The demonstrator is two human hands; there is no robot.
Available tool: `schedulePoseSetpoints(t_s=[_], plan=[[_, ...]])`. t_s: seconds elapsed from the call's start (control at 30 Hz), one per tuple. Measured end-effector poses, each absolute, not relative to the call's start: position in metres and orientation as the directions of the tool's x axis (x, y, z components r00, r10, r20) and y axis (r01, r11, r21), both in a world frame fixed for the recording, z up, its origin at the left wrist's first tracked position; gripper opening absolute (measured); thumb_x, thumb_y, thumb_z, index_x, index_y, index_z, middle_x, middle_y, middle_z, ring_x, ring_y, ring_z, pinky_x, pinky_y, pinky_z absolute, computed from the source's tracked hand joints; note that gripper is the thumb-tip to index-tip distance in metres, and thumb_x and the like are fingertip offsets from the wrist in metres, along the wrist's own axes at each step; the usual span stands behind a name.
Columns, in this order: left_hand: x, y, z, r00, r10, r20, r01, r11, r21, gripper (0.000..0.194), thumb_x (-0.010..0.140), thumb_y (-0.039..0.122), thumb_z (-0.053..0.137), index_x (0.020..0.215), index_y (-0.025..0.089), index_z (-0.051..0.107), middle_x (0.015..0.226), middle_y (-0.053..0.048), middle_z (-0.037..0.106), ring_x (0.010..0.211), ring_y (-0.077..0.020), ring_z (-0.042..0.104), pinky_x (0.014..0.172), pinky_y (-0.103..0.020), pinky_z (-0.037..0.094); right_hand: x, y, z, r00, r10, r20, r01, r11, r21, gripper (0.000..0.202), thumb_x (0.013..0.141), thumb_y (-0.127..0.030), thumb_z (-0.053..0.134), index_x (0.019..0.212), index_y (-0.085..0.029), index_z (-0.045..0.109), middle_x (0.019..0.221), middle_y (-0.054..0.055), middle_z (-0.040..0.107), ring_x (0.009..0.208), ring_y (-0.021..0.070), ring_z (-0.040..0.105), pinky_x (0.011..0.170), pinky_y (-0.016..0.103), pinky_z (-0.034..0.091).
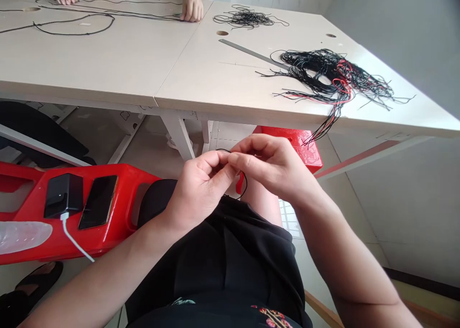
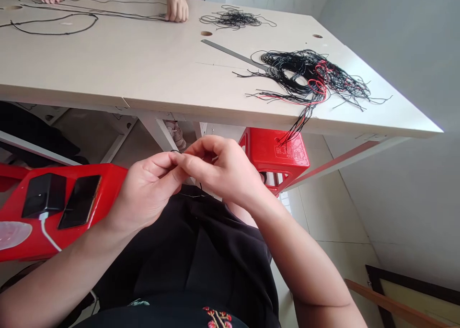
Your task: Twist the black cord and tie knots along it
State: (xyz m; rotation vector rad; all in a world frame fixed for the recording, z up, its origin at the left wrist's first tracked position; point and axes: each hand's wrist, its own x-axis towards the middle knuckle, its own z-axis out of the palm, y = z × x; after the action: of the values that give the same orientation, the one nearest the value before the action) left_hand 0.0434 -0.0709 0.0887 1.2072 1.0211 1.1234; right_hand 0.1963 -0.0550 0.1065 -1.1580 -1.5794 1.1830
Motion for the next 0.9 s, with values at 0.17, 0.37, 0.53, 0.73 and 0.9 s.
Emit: schedulePoseSetpoints(t_s=[0.17,0.37,0.53,0.73,0.9], plan=[[0.043,-0.069,0.088,0.168,0.986,-0.017,-0.057,0.027,0.998,0.021,0.076,0.04,0.076,0.072,0.019,0.072,0.06,0.001,0.063,0.051,-0.0094,0.05,0.047,-0.022,0.039,0.192,-0.05,0.116,-0.245,0.957,0.158,0.329,0.235,-0.914,0.01,0.078,-0.019,0.06,0.068,-0.017,0.062,0.06,-0.002,0.062,0.056,0.0107,0.056,0.048,0.022,0.042],[0.043,-0.065,0.087,0.175,0.985,0.003,-0.054,0.007,0.999,0.019,0.079,0.034,0.074,0.067,0.019,0.07,0.061,0.002,0.064,0.053,-0.0081,0.053,0.051,-0.021,0.04,0.185,-0.046,0.115,-0.243,0.941,0.238,0.363,0.315,-0.877,0.014,0.083,-0.019,0.056,0.069,-0.018,0.058,0.064,-0.003,0.061,0.058,0.0094,0.055,0.049,0.021,0.042],[0.045,-0.063,0.091,0.139,0.99,-0.018,-0.174,0.043,0.984,0.016,0.077,0.029,0.075,0.068,0.017,0.071,0.059,0.002,0.062,0.049,-0.0056,0.047,0.043,-0.019,0.033,0.184,-0.044,0.108,-0.189,0.937,0.295,0.124,0.321,-0.939,0.015,0.087,-0.026,0.061,0.074,-0.018,0.062,0.066,-0.003,0.062,0.061,0.0094,0.057,0.054,0.022,0.048],[0.043,-0.062,0.103,0.057,0.974,-0.219,-0.404,0.223,0.887,0.018,0.067,0.027,0.082,0.067,0.015,0.07,0.058,0.003,0.057,0.051,-0.0035,0.044,0.036,-0.01,0.027,0.182,-0.066,0.087,0.002,0.928,0.374,0.049,0.373,-0.926,0.029,0.076,-0.036,0.078,0.097,-0.025,0.061,0.085,-0.001,0.069,0.079,0.0152,0.069,0.071,0.028,0.058],[0.042,-0.064,0.104,0.047,0.966,-0.253,-0.415,0.249,0.875,0.018,0.068,0.027,0.081,0.068,0.014,0.07,0.059,0.003,0.057,0.052,-0.0027,0.044,0.035,-0.007,0.028,0.177,-0.078,0.073,0.055,0.88,0.471,0.305,0.435,-0.848,0.017,0.083,-0.031,0.071,0.098,-0.026,0.064,0.089,0.0,0.071,0.076,0.0148,0.068,0.068,0.028,0.056]])
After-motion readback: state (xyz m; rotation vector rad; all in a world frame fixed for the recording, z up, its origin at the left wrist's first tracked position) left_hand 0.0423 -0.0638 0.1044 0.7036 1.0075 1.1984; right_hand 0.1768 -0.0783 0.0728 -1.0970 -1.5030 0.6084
